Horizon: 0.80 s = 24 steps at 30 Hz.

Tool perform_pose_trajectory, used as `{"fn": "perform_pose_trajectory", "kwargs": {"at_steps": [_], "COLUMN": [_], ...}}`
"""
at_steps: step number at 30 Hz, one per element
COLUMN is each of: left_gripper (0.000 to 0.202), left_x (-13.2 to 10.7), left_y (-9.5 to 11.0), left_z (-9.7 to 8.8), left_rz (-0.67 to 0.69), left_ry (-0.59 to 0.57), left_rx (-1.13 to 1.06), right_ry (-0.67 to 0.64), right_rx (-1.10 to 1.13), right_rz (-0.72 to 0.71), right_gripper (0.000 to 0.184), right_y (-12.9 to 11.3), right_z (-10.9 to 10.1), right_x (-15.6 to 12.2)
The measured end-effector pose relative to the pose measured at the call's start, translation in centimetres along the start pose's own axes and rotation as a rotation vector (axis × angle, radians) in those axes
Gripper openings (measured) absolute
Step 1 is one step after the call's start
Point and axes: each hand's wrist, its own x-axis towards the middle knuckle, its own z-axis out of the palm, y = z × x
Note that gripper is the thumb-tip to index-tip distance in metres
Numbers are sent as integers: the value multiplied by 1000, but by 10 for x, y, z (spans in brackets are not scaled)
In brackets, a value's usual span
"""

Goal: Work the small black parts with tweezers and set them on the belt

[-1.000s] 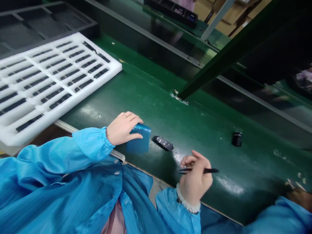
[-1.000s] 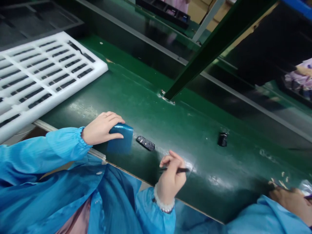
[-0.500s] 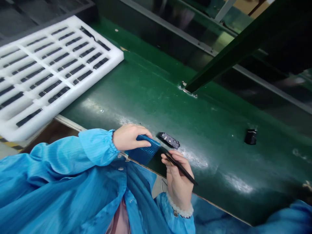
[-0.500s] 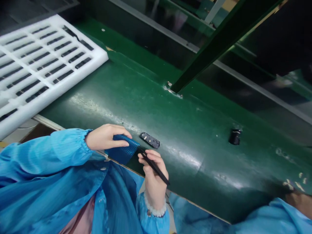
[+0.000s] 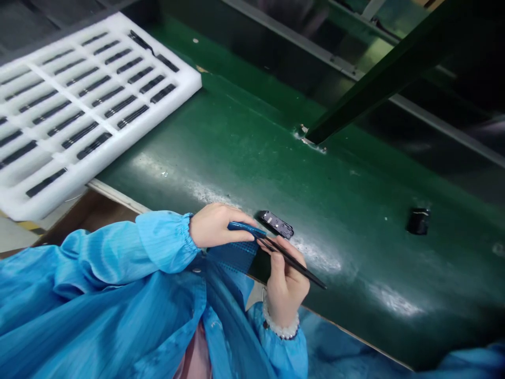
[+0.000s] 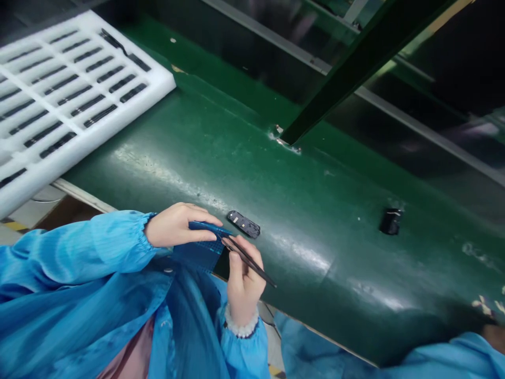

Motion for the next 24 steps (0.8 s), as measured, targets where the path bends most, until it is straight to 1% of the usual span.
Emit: {"fn": "perform_pose_trajectory", "kwargs": {"at_steps": [2, 5, 9, 17, 24], "left_gripper": [26, 20, 16, 12, 12], "left_x": [0, 0, 0, 1, 0], "left_y": [-1, -2, -2, -2, -3], "left_z": [1, 3, 6, 8, 8], "left_rz": [6, 20, 44, 129, 182], "left_ry": [1, 22, 37, 41, 46], "left_rx": [21, 64, 132, 210, 210], "right_ry": [-8, -6, -58, -92, -91], "right_rx": [-22, 28, 64, -45, -46], "right_rz": [-9, -15, -1, 91, 126], "right_gripper": [18, 17, 17, 11, 11], "right_y": [0, -3, -8, -12, -13], "right_z": [-3, -8, -11, -9, -10], "right_x": [1, 4, 10, 13, 15]}}
